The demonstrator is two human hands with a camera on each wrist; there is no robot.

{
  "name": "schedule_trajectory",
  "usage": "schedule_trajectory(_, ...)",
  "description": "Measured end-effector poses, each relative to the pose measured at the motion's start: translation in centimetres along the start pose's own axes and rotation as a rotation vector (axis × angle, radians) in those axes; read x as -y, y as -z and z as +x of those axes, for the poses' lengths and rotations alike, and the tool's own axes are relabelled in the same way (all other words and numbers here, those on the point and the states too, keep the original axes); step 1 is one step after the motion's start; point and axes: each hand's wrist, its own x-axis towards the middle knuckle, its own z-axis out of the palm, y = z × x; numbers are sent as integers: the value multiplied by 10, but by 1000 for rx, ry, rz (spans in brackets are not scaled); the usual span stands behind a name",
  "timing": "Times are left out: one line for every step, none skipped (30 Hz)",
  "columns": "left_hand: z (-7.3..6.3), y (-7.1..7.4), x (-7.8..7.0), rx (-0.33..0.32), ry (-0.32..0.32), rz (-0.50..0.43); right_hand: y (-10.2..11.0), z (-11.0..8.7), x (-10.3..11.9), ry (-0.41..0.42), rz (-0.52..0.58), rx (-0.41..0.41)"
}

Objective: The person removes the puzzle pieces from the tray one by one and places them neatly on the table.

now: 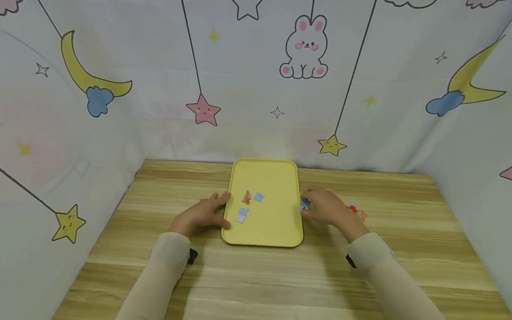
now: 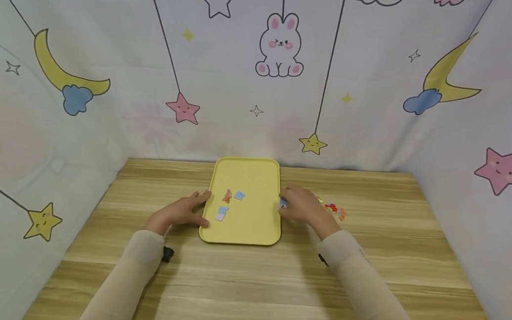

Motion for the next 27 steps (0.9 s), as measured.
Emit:
schedule_trajectory(0, 0, 0, -1, -2, -1, 1, -2, -1, 0, 0, -3)
schedule_trajectory(0, 0, 0, 0, -4, -1, 2, -3, -2, 1, 2, -7)
schedule_trajectory(0, 0, 0, 0, -5, -2, 3, -5, -3, 3, 2, -12)
schedule_trajectory(-1, 0, 0, 1, -5, -4, 4, -7, -4, 7, 0, -17)
schedule_trajectory(-1, 0, 0, 1, -7, -4, 5, -9, -6, 8, 2, -21)
schedule_trajectory(-1, 0, 0, 2, -8, -4, 6, -11, -7, 10, 3, -25)
schedule_trajectory(0, 0, 0, 3, -9, -3, 7, -13, -8, 14, 6, -30)
schedule_trajectory(0, 0, 1, 5, -10, -2, 8, -15, -10, 15, 8, -34)
schedule_trajectory(0, -1, 1, 5, -11, 0, 8, -16, -11, 16, 6, -39)
schedule_trajectory(1, -1, 1, 6, -12, 1, 9, -18, -13, 16, 7, -42)
schedule_trajectory(1, -1, 1, 7, -12, 4, 9, -20, -15, 15, 5, -43)
schedule_trajectory(2, -1, 2, 7, -13, 5, 9, -22, -17, 12, 5, -45)
schedule_trajectory(2, -1, 2, 8, -11, 6, 10, -23, -18, 10, 6, -46)
schedule_trajectory(1, -1, 1, 7, -10, 5, 10, -25, -20, 7, 6, -46)
schedule_trajectory(1, 0, 1, 7, -8, 4, 9, -26, -22, 5, 4, -45)
schedule_trajectory(1, 0, 1, 6, -7, 2, 9, -27, -23, 0, 6, -43)
schedule_trajectory(1, 0, 1, 6, -7, 1, 9, -28, -25, -2, 5, -44)
schedule_trajectory(1, 0, 1, 6, -8, 1, 9, -29, -26, -6, 5, -43)
schedule_trajectory(1, 0, 1, 6, -10, 2, 9, -30, -27, -9, 4, -42)
schedule_trajectory(1, 0, 1, 6, -12, 3, 9, -31, -28, -16, 6, -40)
schedule_trajectory(1, 0, 2, 7, -15, 4, 9, -32, -29, -19, 3, -40)
schedule_trajectory(1, 0, 2, 7, -18, 4, 9, -33, -30, -25, 2, -40)
schedule_trajectory(2, -1, 2, 6, -22, 6, 9, -35, -30, -27, 0, -41)
schedule_trajectory(2, -1, 2, 5, -23, 5, 9, -36, -31, -33, -4, -38)
schedule_trajectory(1, 0, 2, 4, -24, 5, 8, -37, -32, -37, -9, -38)
schedule_trajectory(1, 0, 2, 3, -24, 3, 8, -38, -32, -42, -14, -38)
schedule_trajectory(1, 0, 2, 2, -24, 2, 8, -39, -33, -45, -19, -39)
